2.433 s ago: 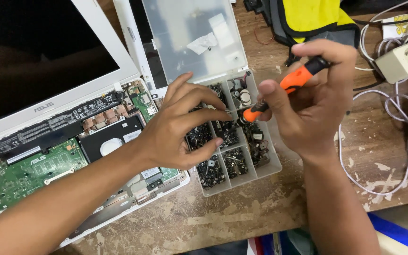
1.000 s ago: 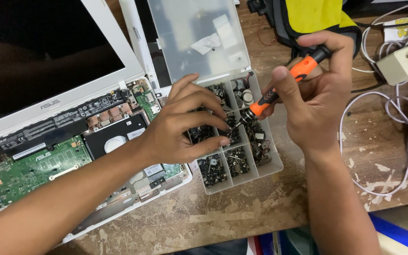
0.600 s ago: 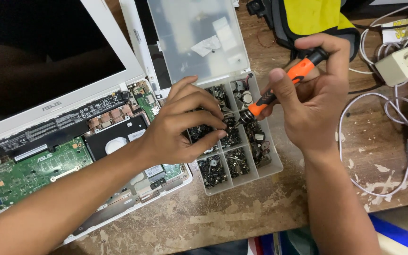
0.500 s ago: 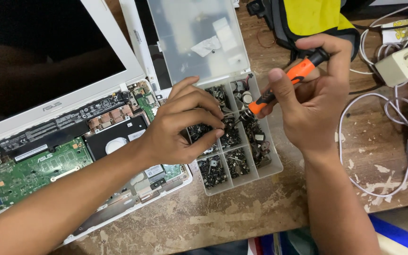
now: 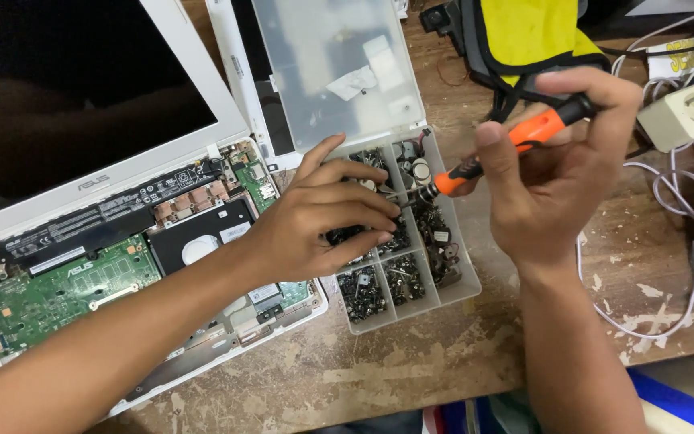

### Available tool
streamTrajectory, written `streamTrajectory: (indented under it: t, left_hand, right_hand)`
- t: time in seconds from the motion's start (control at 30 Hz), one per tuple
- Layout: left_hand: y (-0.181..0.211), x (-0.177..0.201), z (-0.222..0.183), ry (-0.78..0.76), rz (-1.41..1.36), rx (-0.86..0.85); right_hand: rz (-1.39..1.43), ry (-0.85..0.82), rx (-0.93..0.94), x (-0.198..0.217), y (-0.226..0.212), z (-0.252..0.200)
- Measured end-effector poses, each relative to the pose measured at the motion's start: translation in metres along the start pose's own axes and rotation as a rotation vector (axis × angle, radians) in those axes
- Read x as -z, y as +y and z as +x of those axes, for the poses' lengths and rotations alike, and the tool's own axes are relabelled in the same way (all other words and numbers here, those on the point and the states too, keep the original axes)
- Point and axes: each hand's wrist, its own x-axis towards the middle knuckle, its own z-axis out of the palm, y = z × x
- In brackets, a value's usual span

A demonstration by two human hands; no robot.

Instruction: A person uses a screwdriver to work on the internal components of a laptop motherboard and searches for specific screws in a parts organizer.

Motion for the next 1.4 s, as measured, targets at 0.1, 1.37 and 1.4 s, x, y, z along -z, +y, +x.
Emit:
streamTrajectory:
  t: [0.1,1.37,1.4]
  left_hand:
    - [0.002,0.002,0.003,0.113,-0.106,0.061]
    - [0.009,-0.001,0.0,0.239,-0.236,0.307]
    - [0.009,-0.001,0.0,0.237,-0.233,0.299]
  right_hand:
    - [0.073,-0.011,-0.001,-0.002,-0.007,0.002]
    - [0.092,-0.01,0.065,-0.01,0.0,-0.005]
    - [0.102,-0.006,0.07,-0.01,0.001,-0.005]
